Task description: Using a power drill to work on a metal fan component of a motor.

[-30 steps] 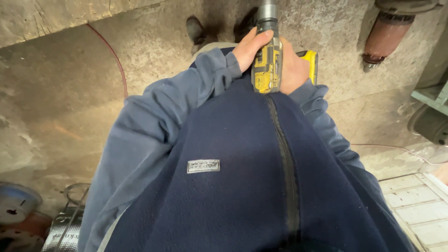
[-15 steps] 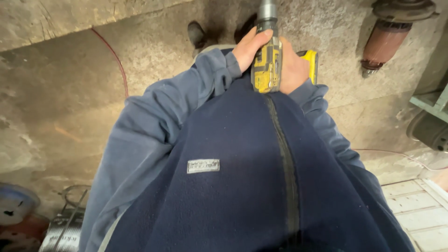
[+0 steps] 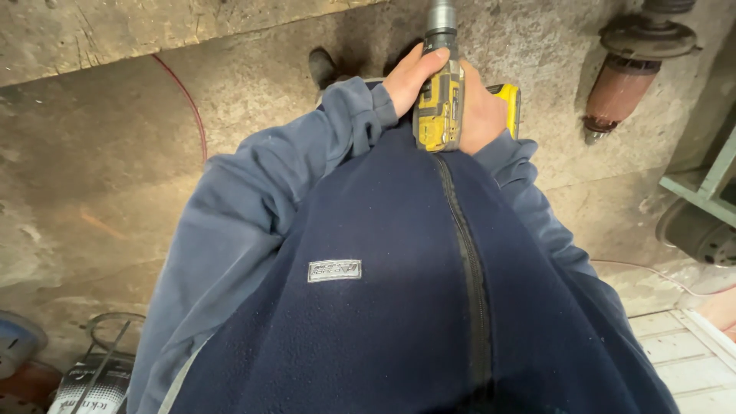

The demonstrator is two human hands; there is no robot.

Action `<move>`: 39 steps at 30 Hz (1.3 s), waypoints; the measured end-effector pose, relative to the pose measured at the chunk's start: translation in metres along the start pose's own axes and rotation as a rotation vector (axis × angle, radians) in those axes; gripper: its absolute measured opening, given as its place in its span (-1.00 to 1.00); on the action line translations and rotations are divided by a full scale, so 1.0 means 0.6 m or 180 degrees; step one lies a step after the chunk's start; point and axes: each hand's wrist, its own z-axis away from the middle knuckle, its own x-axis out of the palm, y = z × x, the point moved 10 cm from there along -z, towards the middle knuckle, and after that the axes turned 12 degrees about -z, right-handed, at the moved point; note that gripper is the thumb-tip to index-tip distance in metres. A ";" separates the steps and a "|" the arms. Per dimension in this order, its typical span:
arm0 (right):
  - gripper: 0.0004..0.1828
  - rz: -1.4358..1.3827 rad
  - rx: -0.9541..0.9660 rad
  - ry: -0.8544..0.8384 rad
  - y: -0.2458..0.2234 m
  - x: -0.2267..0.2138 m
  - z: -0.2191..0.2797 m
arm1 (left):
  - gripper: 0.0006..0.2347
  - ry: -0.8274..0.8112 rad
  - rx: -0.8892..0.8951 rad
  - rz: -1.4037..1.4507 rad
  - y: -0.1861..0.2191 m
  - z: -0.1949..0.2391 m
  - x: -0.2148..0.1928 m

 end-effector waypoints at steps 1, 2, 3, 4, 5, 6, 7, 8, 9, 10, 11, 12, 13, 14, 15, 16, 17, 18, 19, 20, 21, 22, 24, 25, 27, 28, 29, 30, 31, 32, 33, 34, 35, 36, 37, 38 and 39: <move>-0.47 0.0196 -0.0252 0.0013 -0.007 0.000 0.000 | -0.64 -0.0008 0.0026 0.0035 0.003 0.000 0.000; -0.47 0.0199 -0.0261 0.0018 -0.013 -0.001 -0.002 | -0.64 -0.0009 0.0036 0.0032 0.005 -0.002 0.001; -0.47 0.0076 -0.0037 0.0011 -0.007 -0.003 -0.005 | -0.63 0.0013 0.0003 0.0004 0.004 -0.004 0.000; -0.48 -0.0045 0.0196 -0.0006 0.000 -0.002 -0.004 | -0.63 0.0040 -0.0039 -0.0018 0.002 -0.004 -0.001; -0.48 -0.0042 0.0195 -0.0011 0.001 -0.002 -0.001 | -0.63 0.0044 -0.0038 -0.0014 0.000 -0.004 -0.001; -0.50 0.0000 0.0042 0.0019 -0.008 -0.005 -0.002 | -0.60 0.0041 -0.0075 -0.0069 -0.001 -0.006 -0.003; -0.52 0.0042 -0.0111 0.0047 -0.017 -0.008 -0.002 | -0.57 0.0039 -0.0112 -0.0125 -0.002 -0.009 -0.004; -0.52 0.0043 -0.0107 0.0048 -0.016 -0.008 -0.001 | -0.57 0.0036 -0.0114 -0.0123 -0.004 -0.010 -0.004; -0.53 -0.0026 -0.0123 0.0021 -0.017 -0.007 -0.001 | -0.61 0.0013 -0.0044 -0.0074 -0.002 -0.010 -0.003; -0.53 -0.0095 -0.0145 -0.0008 -0.018 -0.005 -0.003 | -0.63 -0.0005 0.0030 -0.0027 0.001 -0.011 -0.003; -0.53 -0.0095 -0.0147 -0.0010 -0.019 -0.006 -0.004 | -0.63 -0.0003 0.0031 -0.0028 0.003 -0.012 -0.003; -0.52 -0.0116 -0.0148 -0.0014 -0.020 -0.007 -0.003 | -0.64 -0.0016 0.0070 -0.0008 0.006 -0.011 -0.001; -0.51 -0.0136 -0.0149 -0.0018 -0.021 -0.008 -0.002 | -0.65 -0.0030 0.0110 0.0012 0.010 -0.009 0.002; -0.51 -0.0139 -0.0151 -0.0019 -0.017 -0.008 -0.007 | -0.65 -0.0028 0.0110 0.0009 0.013 -0.008 0.002; -0.52 -0.0160 -0.0044 -0.0058 -0.008 -0.006 -0.011 | -0.64 -0.0026 0.0152 -0.0036 0.018 -0.008 0.003; -0.53 -0.0183 0.0071 -0.0106 0.002 -0.003 -0.013 | -0.64 -0.0020 0.0184 -0.0076 0.021 -0.004 0.005; -0.53 -0.0186 0.0079 -0.0114 0.004 -0.001 -0.010 | -0.64 -0.0015 0.0173 -0.0074 0.024 -0.003 0.007; -0.53 -0.0062 -0.0007 0.0029 0.001 -0.009 -0.010 | -0.63 -0.0041 0.0190 -0.0081 0.030 -0.005 0.010; -0.52 0.0062 -0.0093 0.0171 -0.003 -0.016 -0.008 | -0.63 -0.0067 0.0208 -0.0088 0.036 -0.007 0.014; -0.52 0.0064 -0.0100 0.0184 -0.006 -0.019 -0.005 | -0.63 -0.0076 0.0219 -0.0093 0.035 -0.010 0.017; -0.50 -0.0115 0.0019 0.0174 -0.001 -0.021 -0.002 | -0.60 -0.0104 0.0122 -0.0118 0.029 -0.013 0.022; -0.47 -0.0296 0.0143 0.0180 0.003 -0.025 0.002 | -0.57 -0.0150 0.0026 -0.0147 0.024 -0.018 0.029; -0.48 -0.0344 0.0266 0.0201 0.015 -0.028 0.007 | -0.60 -0.0179 0.0018 -0.0150 0.028 -0.012 0.034; -0.48 -0.0393 0.0393 0.0192 0.027 -0.027 0.011 | -0.63 -0.0181 -0.0002 -0.0146 0.027 -0.009 0.036; -0.50 -0.0296 0.0250 0.0210 0.028 -0.027 0.015 | -0.66 -0.0187 0.0042 0.0001 0.016 -0.004 0.039; -0.53 -0.0175 0.0034 0.0195 0.019 -0.027 0.010 | -0.69 -0.0136 0.0149 0.0144 0.018 -0.004 0.034; -0.53 -0.0179 0.0033 0.0185 0.017 -0.024 0.009 | -0.69 -0.0126 0.0145 0.0142 0.020 -0.001 0.032; -0.50 -0.0144 0.0080 0.0158 0.018 -0.022 0.008 | -0.68 -0.0100 0.0175 0.0098 0.024 0.003 0.029; -0.48 -0.0108 0.0126 0.0130 0.018 -0.019 0.007 | -0.66 -0.0073 0.0205 0.0054 0.028 0.007 0.026; -0.48 -0.0114 0.0107 0.0113 -0.003 -0.019 0.005 | -0.66 -0.0050 0.0213 0.0044 0.029 0.011 0.018; -0.50 -0.0100 0.0151 -0.0023 -0.020 -0.015 0.002 | -0.67 -0.0033 0.0263 0.0004 0.033 0.013 0.011; -0.53 -0.0099 0.0226 -0.0153 -0.034 -0.009 0.007 | -0.69 -0.0034 0.0282 -0.0034 0.032 0.021 0.007; -0.53 -0.0117 0.0239 -0.0164 -0.026 -0.002 0.005 | -0.69 -0.0029 0.0259 -0.0042 0.020 0.025 -0.001; -0.50 -0.0089 0.0144 -0.0239 -0.025 0.007 -0.001 | -0.68 0.0018 0.0193 0.0099 0.010 0.021 -0.014; -0.48 -0.0059 0.0049 -0.0314 -0.024 0.016 -0.008 | -0.68 0.0065 0.0127 0.0239 0.000 0.018 -0.027; -0.48 -0.0082 0.0046 -0.0314 -0.023 0.019 -0.009 | -0.68 0.0067 0.0118 0.0218 -0.006 0.017 -0.033; -0.49 0.0039 -0.0155 -0.0332 -0.032 0.023 -0.009 | -0.71 0.0084 0.0119 0.0330 -0.011 0.017 -0.040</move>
